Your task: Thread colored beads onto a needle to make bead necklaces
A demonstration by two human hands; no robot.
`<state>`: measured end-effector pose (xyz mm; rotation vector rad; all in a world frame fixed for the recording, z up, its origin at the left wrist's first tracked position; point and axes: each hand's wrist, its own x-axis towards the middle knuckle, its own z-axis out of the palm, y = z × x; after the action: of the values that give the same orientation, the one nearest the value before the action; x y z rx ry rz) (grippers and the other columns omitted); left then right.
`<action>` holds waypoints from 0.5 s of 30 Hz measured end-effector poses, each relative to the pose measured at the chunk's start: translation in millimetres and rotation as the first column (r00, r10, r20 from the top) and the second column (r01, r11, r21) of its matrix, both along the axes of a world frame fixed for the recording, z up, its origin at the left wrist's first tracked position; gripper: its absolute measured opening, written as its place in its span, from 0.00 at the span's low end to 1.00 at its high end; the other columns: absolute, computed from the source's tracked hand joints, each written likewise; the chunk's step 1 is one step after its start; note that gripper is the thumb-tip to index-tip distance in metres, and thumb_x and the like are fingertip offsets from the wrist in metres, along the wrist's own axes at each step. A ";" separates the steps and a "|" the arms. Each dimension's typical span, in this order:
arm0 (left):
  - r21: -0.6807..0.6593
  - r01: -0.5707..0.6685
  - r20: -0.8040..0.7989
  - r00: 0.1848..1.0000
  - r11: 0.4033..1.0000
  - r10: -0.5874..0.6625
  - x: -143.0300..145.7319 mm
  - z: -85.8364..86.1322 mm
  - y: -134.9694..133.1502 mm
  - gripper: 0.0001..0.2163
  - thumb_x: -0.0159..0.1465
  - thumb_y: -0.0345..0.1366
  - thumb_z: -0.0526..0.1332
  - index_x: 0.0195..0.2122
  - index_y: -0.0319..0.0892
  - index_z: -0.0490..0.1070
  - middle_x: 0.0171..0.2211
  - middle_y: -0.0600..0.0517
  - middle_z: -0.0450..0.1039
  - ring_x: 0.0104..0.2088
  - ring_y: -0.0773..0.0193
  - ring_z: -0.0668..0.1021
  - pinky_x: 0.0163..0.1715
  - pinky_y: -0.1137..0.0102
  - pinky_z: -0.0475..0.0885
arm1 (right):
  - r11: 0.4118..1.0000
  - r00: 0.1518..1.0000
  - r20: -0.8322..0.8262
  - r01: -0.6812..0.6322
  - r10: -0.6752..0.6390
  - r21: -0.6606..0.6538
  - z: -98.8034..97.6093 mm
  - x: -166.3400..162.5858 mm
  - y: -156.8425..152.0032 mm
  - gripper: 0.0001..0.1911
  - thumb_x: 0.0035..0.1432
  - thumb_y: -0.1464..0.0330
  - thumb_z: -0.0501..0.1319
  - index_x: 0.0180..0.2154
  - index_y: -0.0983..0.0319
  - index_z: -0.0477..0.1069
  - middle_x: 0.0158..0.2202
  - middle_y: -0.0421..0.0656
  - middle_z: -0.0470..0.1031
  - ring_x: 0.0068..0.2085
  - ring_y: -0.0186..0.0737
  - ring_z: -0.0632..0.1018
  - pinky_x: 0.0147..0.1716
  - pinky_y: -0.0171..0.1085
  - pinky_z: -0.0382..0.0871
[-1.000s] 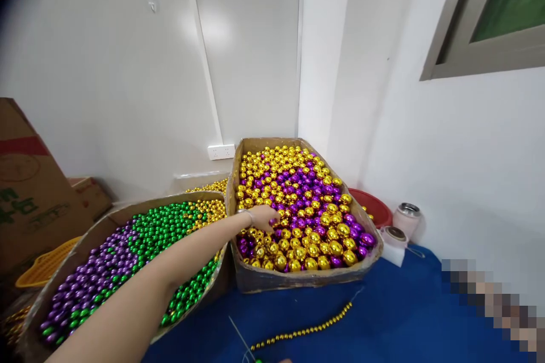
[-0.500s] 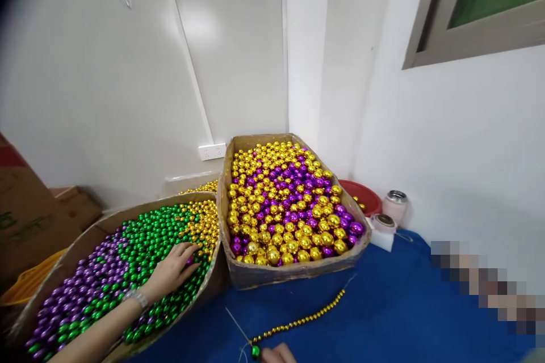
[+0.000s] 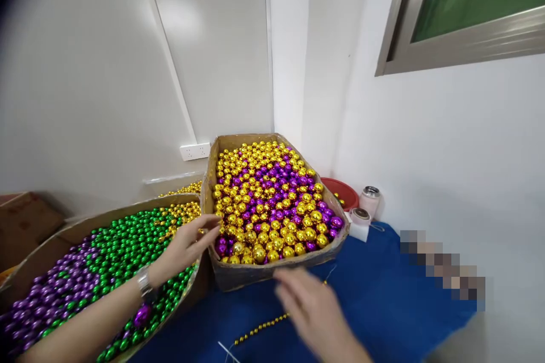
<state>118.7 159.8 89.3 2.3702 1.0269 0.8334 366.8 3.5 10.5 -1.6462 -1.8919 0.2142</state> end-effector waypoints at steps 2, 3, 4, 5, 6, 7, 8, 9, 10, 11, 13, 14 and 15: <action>-0.202 0.152 0.054 0.988 0.968 -0.144 46.9 7.2 5.2 0.17 0.63 0.44 0.51 0.48 0.41 0.66 0.43 0.47 0.73 0.43 0.60 0.74 0.43 0.67 0.70 | 0.968 0.950 0.204 0.248 -0.238 -0.025 43.1 45.7 37.0 0.19 0.64 0.61 0.48 0.52 0.56 0.66 0.51 0.45 0.71 0.51 0.40 0.72 0.51 0.36 0.62; -0.316 0.166 0.043 0.986 0.934 -0.160 69.5 6.6 10.2 0.18 0.62 0.45 0.53 0.50 0.40 0.65 0.46 0.46 0.72 0.44 0.60 0.74 0.44 0.67 0.70 | 0.950 0.925 0.241 0.311 -0.292 -0.043 57.1 66.4 56.6 0.20 0.64 0.61 0.48 0.54 0.60 0.64 0.53 0.48 0.68 0.54 0.43 0.69 0.53 0.39 0.60; -0.439 0.141 0.020 0.989 0.888 -0.147 90.7 3.6 16.4 0.20 0.62 0.45 0.53 0.52 0.40 0.63 0.49 0.45 0.70 0.45 0.59 0.73 0.42 0.68 0.70 | 0.933 0.907 0.265 0.354 -0.327 -0.060 65.3 84.5 75.4 0.22 0.64 0.61 0.48 0.56 0.62 0.62 0.54 0.52 0.67 0.55 0.47 0.69 0.53 0.43 0.59; -0.547 0.096 -0.022 0.991 0.832 -0.128 109.8 -1.4 23.4 0.22 0.61 0.47 0.53 0.53 0.41 0.61 0.51 0.44 0.67 0.46 0.58 0.73 0.40 0.68 0.71 | 0.915 0.890 0.289 0.393 -0.354 -0.090 68.1 99.5 92.7 0.23 0.64 0.61 0.49 0.56 0.64 0.61 0.54 0.55 0.66 0.54 0.50 0.69 0.53 0.46 0.59; -0.605 0.063 -0.054 0.991 0.794 -0.119 126.5 -7.6 30.9 0.24 0.61 0.48 0.53 0.54 0.40 0.60 0.53 0.42 0.66 0.46 0.56 0.73 0.37 0.67 0.72 | 0.897 0.876 0.309 0.423 -0.370 -0.127 66.4 111.2 107.9 0.25 0.63 0.60 0.50 0.56 0.67 0.61 0.53 0.58 0.67 0.53 0.52 0.70 0.51 0.48 0.60; -0.644 0.033 -0.077 0.991 0.764 -0.108 140.6 -14.5 38.5 0.25 0.61 0.49 0.52 0.55 0.40 0.58 0.54 0.41 0.64 0.46 0.54 0.73 0.35 0.67 0.72 | 0.880 0.867 0.325 0.445 -0.378 -0.164 61.5 119.8 120.8 0.26 0.63 0.59 0.51 0.56 0.68 0.61 0.52 0.59 0.67 0.52 0.53 0.71 0.50 0.49 0.61; -0.668 0.009 -0.095 0.991 0.744 -0.098 152.2 -21.7 46.0 0.26 0.61 0.49 0.52 0.56 0.39 0.58 0.55 0.39 0.63 0.47 0.52 0.72 0.33 0.66 0.72 | 0.865 0.861 0.336 0.461 -0.382 -0.198 54.7 125.7 131.6 0.26 0.63 0.57 0.51 0.56 0.68 0.61 0.52 0.58 0.68 0.51 0.52 0.71 0.50 0.49 0.61; -0.681 -0.006 -0.104 0.990 0.733 -0.090 161.2 -28.5 53.2 0.27 0.61 0.50 0.53 0.56 0.38 0.57 0.56 0.37 0.61 0.47 0.50 0.72 0.32 0.66 0.72 | 0.852 0.858 0.343 0.471 -0.382 -0.229 47.4 129.2 140.5 0.27 0.62 0.56 0.51 0.55 0.67 0.61 0.51 0.56 0.69 0.51 0.50 0.72 0.49 0.50 0.62; -0.693 -0.019 -0.110 0.991 0.721 -0.080 168.0 -34.7 59.5 0.27 0.61 0.50 0.53 0.56 0.37 0.57 0.58 0.36 0.59 0.48 0.49 0.72 0.32 0.65 0.73 | 0.840 0.857 0.344 0.478 -0.383 -0.255 40.5 130.7 147.9 0.27 0.62 0.55 0.51 0.55 0.66 0.61 0.51 0.54 0.69 0.50 0.48 0.72 0.50 0.50 0.62; -0.703 -0.028 -0.113 0.991 0.711 -0.072 172.8 -40.1 64.9 0.27 0.61 0.50 0.52 0.56 0.38 0.57 0.59 0.35 0.57 0.48 0.48 0.71 0.32 0.65 0.73 | 0.831 0.858 0.341 0.483 -0.384 -0.278 34.7 130.4 154.2 0.27 0.62 0.54 0.51 0.55 0.65 0.61 0.51 0.52 0.69 0.50 0.47 0.72 0.50 0.51 0.62; -0.711 -0.035 -0.111 0.992 0.702 -0.062 177.7 -47.5 71.8 0.27 0.61 0.51 0.52 0.56 0.39 0.56 0.60 0.36 0.56 0.49 0.49 0.71 0.31 0.65 0.73 | 0.815 0.862 0.320 0.488 -0.393 -0.313 27.0 125.2 164.5 0.27 0.62 0.52 0.51 0.56 0.63 0.60 0.51 0.49 0.69 0.49 0.45 0.73 0.49 0.52 0.63; -0.709 -0.036 -0.107 0.993 0.704 -0.057 178.5 -49.6 73.4 0.27 0.61 0.51 0.51 0.56 0.40 0.56 0.60 0.36 0.57 0.49 0.49 0.71 0.31 0.65 0.73 | 0.811 0.866 0.304 0.486 -0.397 -0.325 24.8 120.4 169.0 0.27 0.62 0.52 0.51 0.56 0.62 0.60 0.51 0.49 0.69 0.48 0.45 0.73 0.49 0.51 0.63; -0.703 -0.037 -0.103 0.993 0.710 -0.051 178.3 -50.7 74.0 0.26 0.61 0.52 0.50 0.56 0.41 0.56 0.59 0.37 0.57 0.49 0.49 0.71 0.30 0.64 0.73 | 0.812 0.872 0.285 0.479 -0.397 -0.334 23.4 114.3 173.2 0.27 0.62 0.52 0.51 0.56 0.63 0.60 0.51 0.49 0.68 0.48 0.45 0.73 0.49 0.51 0.64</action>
<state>296.9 233.8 38.6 1.7542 1.1232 0.2086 481.1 176.7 33.8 -2.4218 -1.6079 0.2539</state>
